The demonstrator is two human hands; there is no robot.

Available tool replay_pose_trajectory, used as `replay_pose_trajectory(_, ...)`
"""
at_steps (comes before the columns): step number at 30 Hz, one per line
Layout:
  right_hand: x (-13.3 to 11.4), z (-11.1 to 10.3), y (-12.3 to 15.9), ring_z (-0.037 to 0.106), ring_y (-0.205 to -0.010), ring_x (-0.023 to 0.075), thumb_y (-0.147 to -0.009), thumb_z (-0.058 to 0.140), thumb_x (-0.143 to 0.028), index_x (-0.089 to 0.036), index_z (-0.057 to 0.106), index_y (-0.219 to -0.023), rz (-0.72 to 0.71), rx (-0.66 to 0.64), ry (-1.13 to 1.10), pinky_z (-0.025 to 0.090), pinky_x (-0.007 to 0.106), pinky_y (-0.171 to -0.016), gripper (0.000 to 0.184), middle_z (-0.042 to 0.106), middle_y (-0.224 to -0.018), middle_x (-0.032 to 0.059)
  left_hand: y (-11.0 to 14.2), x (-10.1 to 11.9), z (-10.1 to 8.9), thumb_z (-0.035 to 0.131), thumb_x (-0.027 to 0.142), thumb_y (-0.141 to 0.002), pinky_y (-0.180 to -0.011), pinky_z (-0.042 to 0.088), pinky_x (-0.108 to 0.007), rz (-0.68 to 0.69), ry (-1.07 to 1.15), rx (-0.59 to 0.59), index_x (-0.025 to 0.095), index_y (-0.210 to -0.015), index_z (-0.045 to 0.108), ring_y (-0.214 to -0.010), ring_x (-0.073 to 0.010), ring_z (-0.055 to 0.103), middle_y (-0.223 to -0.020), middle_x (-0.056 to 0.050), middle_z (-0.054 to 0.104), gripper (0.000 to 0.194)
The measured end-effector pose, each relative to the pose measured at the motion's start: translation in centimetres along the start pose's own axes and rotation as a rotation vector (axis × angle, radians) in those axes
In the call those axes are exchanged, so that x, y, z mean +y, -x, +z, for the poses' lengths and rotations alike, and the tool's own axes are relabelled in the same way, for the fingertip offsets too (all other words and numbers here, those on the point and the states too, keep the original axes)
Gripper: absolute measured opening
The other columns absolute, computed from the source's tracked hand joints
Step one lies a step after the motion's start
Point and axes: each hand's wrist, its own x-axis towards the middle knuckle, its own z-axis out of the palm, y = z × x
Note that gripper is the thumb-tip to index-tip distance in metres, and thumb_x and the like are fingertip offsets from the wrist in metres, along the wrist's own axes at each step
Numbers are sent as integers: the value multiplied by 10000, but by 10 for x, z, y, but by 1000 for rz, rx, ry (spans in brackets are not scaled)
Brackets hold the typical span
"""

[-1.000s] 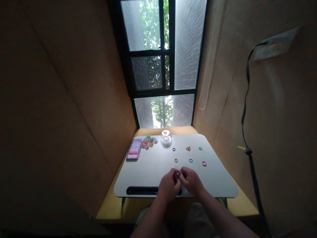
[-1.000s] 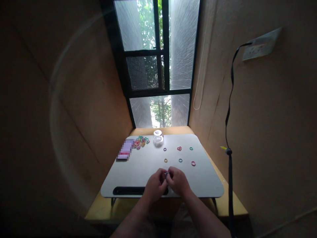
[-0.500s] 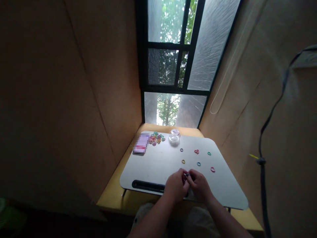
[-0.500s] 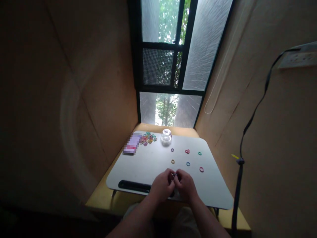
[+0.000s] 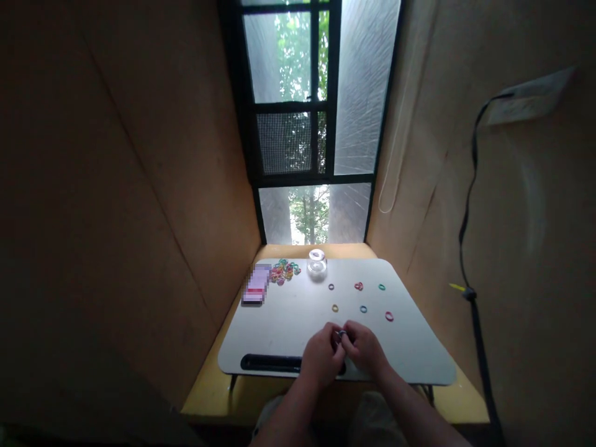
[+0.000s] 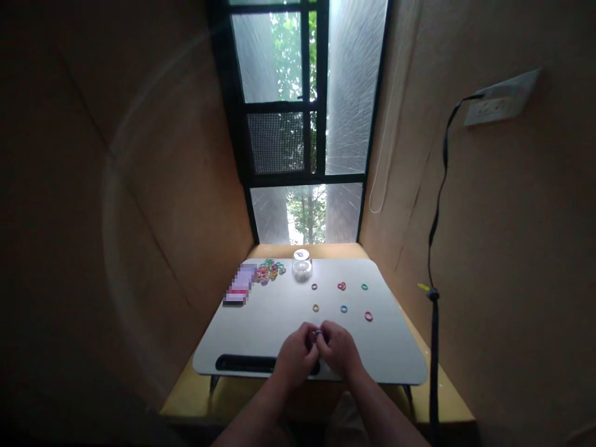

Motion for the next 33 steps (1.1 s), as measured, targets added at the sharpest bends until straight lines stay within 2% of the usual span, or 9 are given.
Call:
replay_pose_trajectory(10, -2, -4, 1, 449, -594, 127, -776, 476, -214, -200, 464, -655, 4, 27, 9, 271, 245, -571, 122, 516, -624, -19, -1, 2, 4, 526, 235, -847, -615, 341, -238, -16, -27, 6, 219, -919, 551, -652, -124, 515, -727, 25, 584, 77)
replay_pose_trajectory(33, -3, -7, 1, 467, -609, 131, -778, 484, -202, -198, 500, -671, 12, 6, -9, 281, 244, -581, 109, 547, -642, -12, 0, 7, 5, 514, 249, -862, -610, 336, -233, -29, -54, 9, 214, -923, 546, -642, -120, 506, -718, 27, 572, 78)
